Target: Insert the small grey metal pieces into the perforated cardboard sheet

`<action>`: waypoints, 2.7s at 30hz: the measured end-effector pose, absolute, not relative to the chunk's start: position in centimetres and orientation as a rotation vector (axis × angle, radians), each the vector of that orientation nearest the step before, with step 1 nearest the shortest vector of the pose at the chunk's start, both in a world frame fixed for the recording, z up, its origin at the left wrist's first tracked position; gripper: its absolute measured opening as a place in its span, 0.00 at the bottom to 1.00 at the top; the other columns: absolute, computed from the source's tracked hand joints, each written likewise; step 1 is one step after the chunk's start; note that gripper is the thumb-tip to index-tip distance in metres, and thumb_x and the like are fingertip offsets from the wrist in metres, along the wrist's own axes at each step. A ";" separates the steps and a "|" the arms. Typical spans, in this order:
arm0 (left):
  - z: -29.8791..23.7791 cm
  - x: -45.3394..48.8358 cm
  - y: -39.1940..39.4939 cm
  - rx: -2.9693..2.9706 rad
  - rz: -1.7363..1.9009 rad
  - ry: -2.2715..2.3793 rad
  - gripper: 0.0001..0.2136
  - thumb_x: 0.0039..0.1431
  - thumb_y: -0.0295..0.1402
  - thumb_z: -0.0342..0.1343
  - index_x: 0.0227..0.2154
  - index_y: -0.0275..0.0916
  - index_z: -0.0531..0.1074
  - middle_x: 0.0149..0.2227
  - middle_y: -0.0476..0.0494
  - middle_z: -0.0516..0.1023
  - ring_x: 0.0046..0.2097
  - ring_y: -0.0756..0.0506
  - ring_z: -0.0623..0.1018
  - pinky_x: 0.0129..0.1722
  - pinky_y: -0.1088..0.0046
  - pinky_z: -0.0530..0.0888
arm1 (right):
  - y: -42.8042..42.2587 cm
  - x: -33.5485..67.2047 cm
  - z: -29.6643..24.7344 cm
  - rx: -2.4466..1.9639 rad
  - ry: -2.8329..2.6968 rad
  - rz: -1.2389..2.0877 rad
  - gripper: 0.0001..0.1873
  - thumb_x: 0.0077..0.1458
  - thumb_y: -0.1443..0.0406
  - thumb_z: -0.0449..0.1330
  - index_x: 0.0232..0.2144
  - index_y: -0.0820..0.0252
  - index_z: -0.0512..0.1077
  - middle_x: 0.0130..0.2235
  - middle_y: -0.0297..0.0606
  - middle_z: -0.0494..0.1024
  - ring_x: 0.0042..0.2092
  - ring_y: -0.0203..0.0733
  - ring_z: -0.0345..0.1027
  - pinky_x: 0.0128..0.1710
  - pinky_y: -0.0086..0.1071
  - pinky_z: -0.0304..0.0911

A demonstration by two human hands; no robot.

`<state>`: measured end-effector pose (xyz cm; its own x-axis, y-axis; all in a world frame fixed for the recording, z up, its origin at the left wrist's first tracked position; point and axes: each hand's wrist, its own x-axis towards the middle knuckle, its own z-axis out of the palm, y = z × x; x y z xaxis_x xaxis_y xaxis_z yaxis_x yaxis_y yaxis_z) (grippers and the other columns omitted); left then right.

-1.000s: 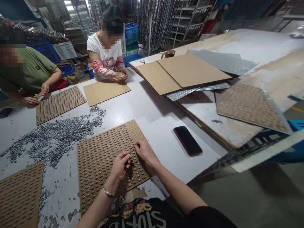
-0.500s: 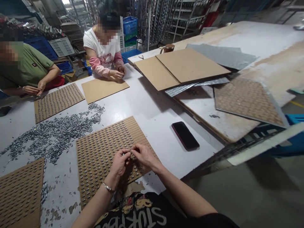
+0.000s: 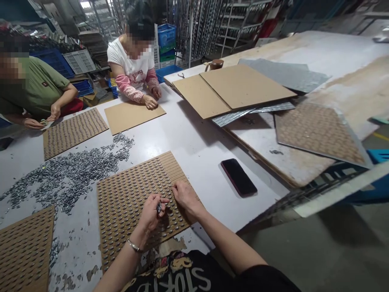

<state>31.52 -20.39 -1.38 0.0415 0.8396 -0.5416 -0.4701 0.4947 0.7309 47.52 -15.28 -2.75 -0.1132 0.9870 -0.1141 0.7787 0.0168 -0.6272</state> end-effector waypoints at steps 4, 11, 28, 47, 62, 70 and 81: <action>-1.4 31.4 -20.4 0.463 1.027 1.123 0.24 0.42 0.50 0.69 0.29 0.37 0.65 0.25 0.48 0.76 0.18 0.56 0.65 0.14 0.83 0.54 | -15.2 47.4 -2.8 -1.860 -1.964 0.775 0.09 0.60 0.67 0.54 0.30 0.60 0.73 0.33 0.38 0.77 0.35 0.40 0.67 0.37 0.30 0.57; -0.9 31.2 -20.5 0.350 1.051 1.071 0.26 0.33 0.42 0.74 0.35 0.31 0.75 0.24 0.49 0.73 0.22 0.56 0.67 0.18 0.83 0.59 | -14.5 47.4 -2.9 -1.846 -1.950 0.790 0.06 0.59 0.69 0.54 0.34 0.62 0.72 0.34 0.39 0.77 0.36 0.40 0.69 0.37 0.30 0.58; -1.1 33.2 -21.4 0.362 1.099 1.118 0.23 0.38 0.42 0.72 0.33 0.33 0.72 0.26 0.47 0.76 0.21 0.55 0.67 0.17 0.82 0.60 | -17.7 49.1 -1.8 -1.707 -1.833 0.981 0.09 0.58 0.64 0.54 0.28 0.60 0.72 0.29 0.35 0.76 0.32 0.38 0.67 0.32 0.28 0.59; -0.3 30.5 -21.6 0.424 1.106 1.186 0.23 0.39 0.45 0.72 0.32 0.33 0.72 0.25 0.51 0.72 0.19 0.58 0.63 0.15 0.84 0.55 | -16.2 47.9 -2.3 -1.913 -1.916 0.803 0.05 0.57 0.69 0.55 0.30 0.60 0.71 0.32 0.37 0.76 0.35 0.38 0.66 0.35 0.29 0.56; 0.9 29.0 -21.7 0.234 1.137 1.129 0.19 0.38 0.33 0.71 0.35 0.32 0.77 0.27 0.47 0.73 0.25 0.55 0.69 0.21 0.83 0.62 | -13.9 45.4 -0.6 -1.777 -2.228 0.666 0.09 0.63 0.64 0.55 0.34 0.60 0.74 0.38 0.42 0.77 0.38 0.41 0.69 0.38 0.29 0.57; 0.1 29.4 -21.4 0.231 1.150 1.144 0.22 0.33 0.35 0.74 0.31 0.36 0.70 0.29 0.48 0.76 0.24 0.55 0.68 0.20 0.83 0.60 | -11.9 44.9 -0.6 -1.793 -2.288 0.731 0.11 0.58 0.66 0.59 0.23 0.60 0.74 0.28 0.43 0.77 0.32 0.44 0.70 0.32 0.31 0.56; -0.4 32.0 -22.6 0.392 1.073 1.129 0.20 0.36 0.37 0.73 0.30 0.34 0.73 0.22 0.52 0.69 0.22 0.56 0.65 0.19 0.80 0.58 | -19.9 47.8 0.8 -1.502 -1.817 1.207 0.14 0.59 0.58 0.55 0.27 0.60 0.73 0.26 0.32 0.74 0.29 0.37 0.66 0.29 0.28 0.57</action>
<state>32.02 -22.59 -0.42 0.0263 0.8452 -0.5338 -0.4900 0.4763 0.7301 47.82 -19.94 0.81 -0.2755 0.9477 -0.1613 0.5161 0.0042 -0.8565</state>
